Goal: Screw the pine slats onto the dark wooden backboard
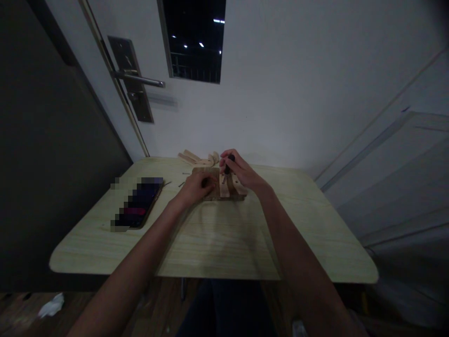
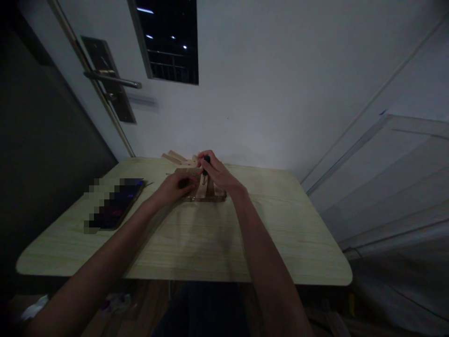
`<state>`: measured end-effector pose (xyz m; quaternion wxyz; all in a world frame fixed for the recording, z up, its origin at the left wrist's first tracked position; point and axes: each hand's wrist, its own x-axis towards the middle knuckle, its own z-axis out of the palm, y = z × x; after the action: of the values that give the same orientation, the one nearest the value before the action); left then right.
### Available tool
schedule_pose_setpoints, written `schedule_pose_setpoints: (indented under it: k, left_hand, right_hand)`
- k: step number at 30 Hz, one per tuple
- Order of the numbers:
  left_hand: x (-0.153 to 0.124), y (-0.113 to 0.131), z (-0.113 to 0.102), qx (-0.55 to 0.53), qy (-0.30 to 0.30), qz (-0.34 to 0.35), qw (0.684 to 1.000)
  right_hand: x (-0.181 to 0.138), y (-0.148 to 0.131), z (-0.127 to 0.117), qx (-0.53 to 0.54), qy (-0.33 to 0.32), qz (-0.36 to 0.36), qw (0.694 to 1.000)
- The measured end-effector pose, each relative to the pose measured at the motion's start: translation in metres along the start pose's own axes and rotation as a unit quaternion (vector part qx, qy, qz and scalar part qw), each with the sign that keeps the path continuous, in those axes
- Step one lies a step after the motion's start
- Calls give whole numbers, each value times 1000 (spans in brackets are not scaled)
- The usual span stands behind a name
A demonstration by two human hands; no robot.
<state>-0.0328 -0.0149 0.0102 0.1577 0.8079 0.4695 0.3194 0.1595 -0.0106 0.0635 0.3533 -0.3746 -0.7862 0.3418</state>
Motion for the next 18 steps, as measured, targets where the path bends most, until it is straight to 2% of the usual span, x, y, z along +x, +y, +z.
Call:
schedule_pose_setpoints:
  k: [2,6,10,13,14,18]
  left_hand:
    - [10,-3,-6,-16,-11,-14,1000]
    - [27,-8,-13,-34,-57,-17,998]
    - [33,-8,-9,10,-8,-29,999]
    - [31,-4,-1,77,40,-49,995]
    - [30,-2,3,97,44,-61,992]
    - [22,5,15,165,62,-40,984]
  right_hand:
    - [-1,2,0,-20,14,-13,1000]
    - [-5,1,0,-26,7,4,1000]
    - [-7,-2,-3,13,-40,6,999]
    - [-7,6,-3,42,-51,-27,997]
    - [-6,11,-2,61,-36,-43,997]
    - [-1,31,10,171,76,-34,982]
